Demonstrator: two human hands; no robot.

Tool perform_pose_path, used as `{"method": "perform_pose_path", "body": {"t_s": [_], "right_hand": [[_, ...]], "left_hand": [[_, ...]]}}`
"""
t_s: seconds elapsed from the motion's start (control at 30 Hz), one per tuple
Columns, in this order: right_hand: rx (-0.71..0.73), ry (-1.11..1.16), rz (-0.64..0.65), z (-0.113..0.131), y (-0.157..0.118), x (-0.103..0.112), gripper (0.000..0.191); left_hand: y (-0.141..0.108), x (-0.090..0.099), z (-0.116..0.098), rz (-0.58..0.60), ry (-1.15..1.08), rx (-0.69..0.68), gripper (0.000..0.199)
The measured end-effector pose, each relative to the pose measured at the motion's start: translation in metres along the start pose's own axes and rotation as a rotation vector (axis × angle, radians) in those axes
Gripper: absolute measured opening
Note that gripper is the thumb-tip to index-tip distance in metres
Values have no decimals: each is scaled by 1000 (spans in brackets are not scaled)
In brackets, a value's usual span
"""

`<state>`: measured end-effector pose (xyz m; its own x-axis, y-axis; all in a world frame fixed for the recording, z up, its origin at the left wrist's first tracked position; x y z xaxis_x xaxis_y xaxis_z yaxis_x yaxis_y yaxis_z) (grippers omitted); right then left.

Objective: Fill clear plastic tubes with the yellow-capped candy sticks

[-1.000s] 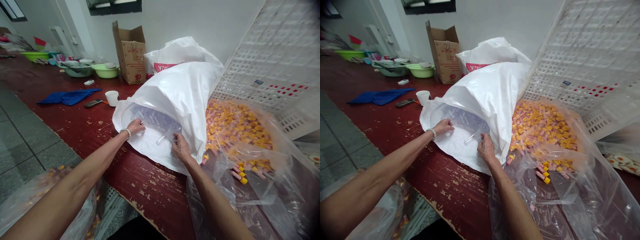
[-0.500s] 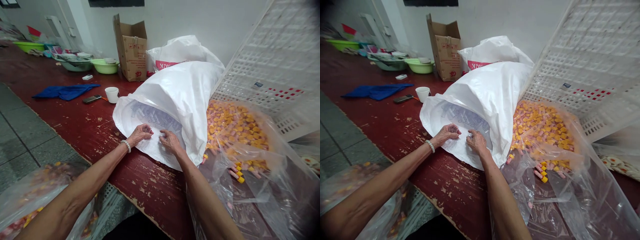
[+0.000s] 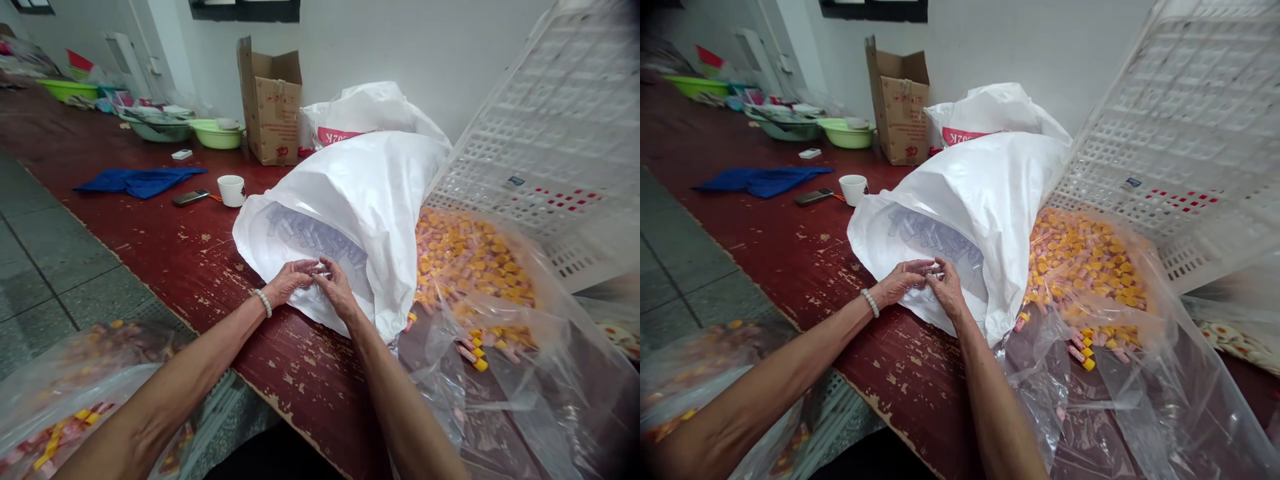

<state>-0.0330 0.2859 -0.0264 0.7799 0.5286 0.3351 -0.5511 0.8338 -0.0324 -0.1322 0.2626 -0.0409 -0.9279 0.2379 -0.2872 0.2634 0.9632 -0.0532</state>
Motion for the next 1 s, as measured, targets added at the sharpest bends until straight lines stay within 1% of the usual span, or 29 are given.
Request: {"method": "perform_pose_path", "body": {"t_s": [0.07,0.1,0.17,0.23,0.3,0.37,0.43,0.5,0.6,0.63,0.7,0.77,0.83,0.9,0.97,1.0], "right_hand": [[30,53,-61,-1,-6,2,53],[32,45,-78,-2,-8,3,51],[32,-17,-55,-2,-12,1,48],[61,-48,11,1,-15,-3,46],[84,-23,60,3,-19,-5,41],[89,40,57,2,-23,-2,37],[69,89,28,-1,-28,0,37],[42,112,24,-4,-32,-2,45],[56,162,75,0,-37,-10,64],[72,167,98,3,-38,-13,72],[88,133,156,10,-42,-19,91],[64,44,214,12,-45,-24,105],[14,-63,231,10,-49,-26,111],[-30,-162,223,9,-54,-26,115],[-59,-233,224,12,-61,-27,115],[-50,-262,224,17,-65,-26,112]], "left_hand": [[-2,-7,1,11,-149,-118,50],[-4,-8,2,3,-198,-169,50],[-7,-9,3,-31,-211,-244,49],[-11,-13,1,-27,-155,-290,51],[-13,-21,-2,24,-57,-306,55],[-16,-29,-4,80,54,-299,59],[-18,-33,-6,103,184,-284,64],[-18,-36,-7,115,332,-263,71],[-15,-38,-5,116,509,-242,83],[-15,-37,-5,96,538,-250,83],[-15,-34,-7,59,554,-291,74],[-16,-34,-8,52,532,-331,66],[-16,-34,-7,48,537,-320,63],[-16,-31,-6,6,593,-265,58],[-18,-30,-7,-30,662,-229,52],[-20,-31,-8,-37,693,-232,50]]}}
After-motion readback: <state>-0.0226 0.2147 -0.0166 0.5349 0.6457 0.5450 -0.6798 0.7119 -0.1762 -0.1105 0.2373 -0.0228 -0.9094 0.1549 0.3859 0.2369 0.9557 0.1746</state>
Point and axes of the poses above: each hand's wrist, its own y-axis towards the middle knuckle, its own x-axis out of the back of the hand, z = x × y, the point moved 10 cm from there along y, towards the middle knuckle, and after that the axes turned 15 degrees about z, right-handed, at the moved point
